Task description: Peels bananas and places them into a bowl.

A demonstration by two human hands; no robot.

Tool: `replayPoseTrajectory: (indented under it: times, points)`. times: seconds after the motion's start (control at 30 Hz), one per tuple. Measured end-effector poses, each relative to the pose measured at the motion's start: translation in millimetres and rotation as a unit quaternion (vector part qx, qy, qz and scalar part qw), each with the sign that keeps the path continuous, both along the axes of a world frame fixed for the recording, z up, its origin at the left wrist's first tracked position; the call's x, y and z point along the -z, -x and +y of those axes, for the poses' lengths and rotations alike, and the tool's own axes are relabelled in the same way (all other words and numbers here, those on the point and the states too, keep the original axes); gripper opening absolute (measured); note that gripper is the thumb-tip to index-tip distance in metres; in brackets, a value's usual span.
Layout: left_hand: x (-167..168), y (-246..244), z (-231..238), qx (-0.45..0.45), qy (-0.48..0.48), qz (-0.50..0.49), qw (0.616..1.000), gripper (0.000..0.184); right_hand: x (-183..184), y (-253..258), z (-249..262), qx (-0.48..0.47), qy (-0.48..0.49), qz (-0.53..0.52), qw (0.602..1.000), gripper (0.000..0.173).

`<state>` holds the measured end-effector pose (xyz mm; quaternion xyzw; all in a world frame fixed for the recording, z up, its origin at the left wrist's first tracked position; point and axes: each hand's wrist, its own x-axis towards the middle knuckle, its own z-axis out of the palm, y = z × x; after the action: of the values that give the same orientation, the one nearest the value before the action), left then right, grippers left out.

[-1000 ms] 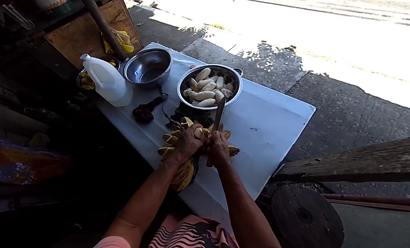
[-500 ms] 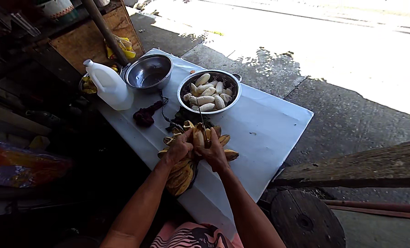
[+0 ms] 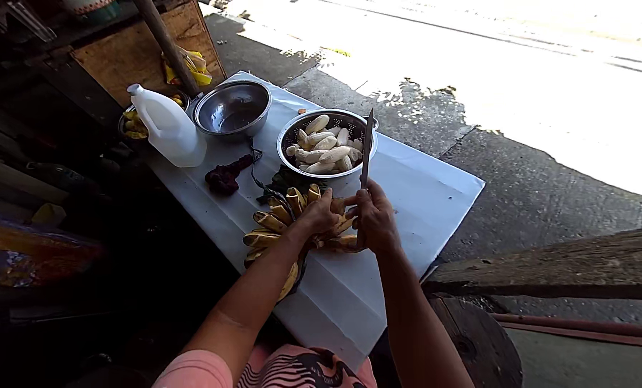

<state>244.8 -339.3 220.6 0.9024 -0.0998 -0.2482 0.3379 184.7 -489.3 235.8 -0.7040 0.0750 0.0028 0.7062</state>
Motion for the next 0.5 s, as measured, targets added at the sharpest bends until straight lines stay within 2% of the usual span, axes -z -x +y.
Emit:
replayPoseTrajectory:
  times: [0.07,0.1,0.13,0.2,0.27,0.33,0.43,0.5]
  points:
    - [2.9,-13.9,-0.7,0.041,-0.019,0.029,0.999,0.083,32.9,27.4,-0.7,-0.007,0.11,0.015,0.994,0.045]
    - [4.7,-16.2,0.0,0.045,-0.008,0.04,0.998,0.072,45.5,41.1,-0.6,-0.012,0.198,0.021,0.98,0.045]
    - [6.4,-17.0,0.7,0.034,0.008,0.051,0.998,0.06,51.3,54.0,-0.5,-0.026,0.276,0.027,0.96,0.047]
    - [9.7,-15.2,2.3,-0.008,0.035,0.06,0.998,0.048,56.4,72.6,4.1,-0.031,0.393,0.026,0.919,0.048]
    - [15.4,-10.0,4.2,-0.049,0.057,0.035,0.997,0.048,55.3,72.3,10.3,-0.031,0.455,0.039,0.889,0.046]
    - [18.5,-1.4,7.5,-0.072,0.096,0.011,0.993,0.049,55.7,53.5,15.1,-0.037,0.415,0.052,0.908,0.046]
    - [15.0,5.2,14.7,-0.119,0.149,0.01,0.982,0.05,70.0,27.8,25.7,-0.034,0.178,0.038,0.983,0.045]
    - [15.7,6.8,25.1,-0.178,0.195,-0.005,0.965,0.048,77.6,23.5,46.3,-0.033,0.016,0.022,0.999,0.046]
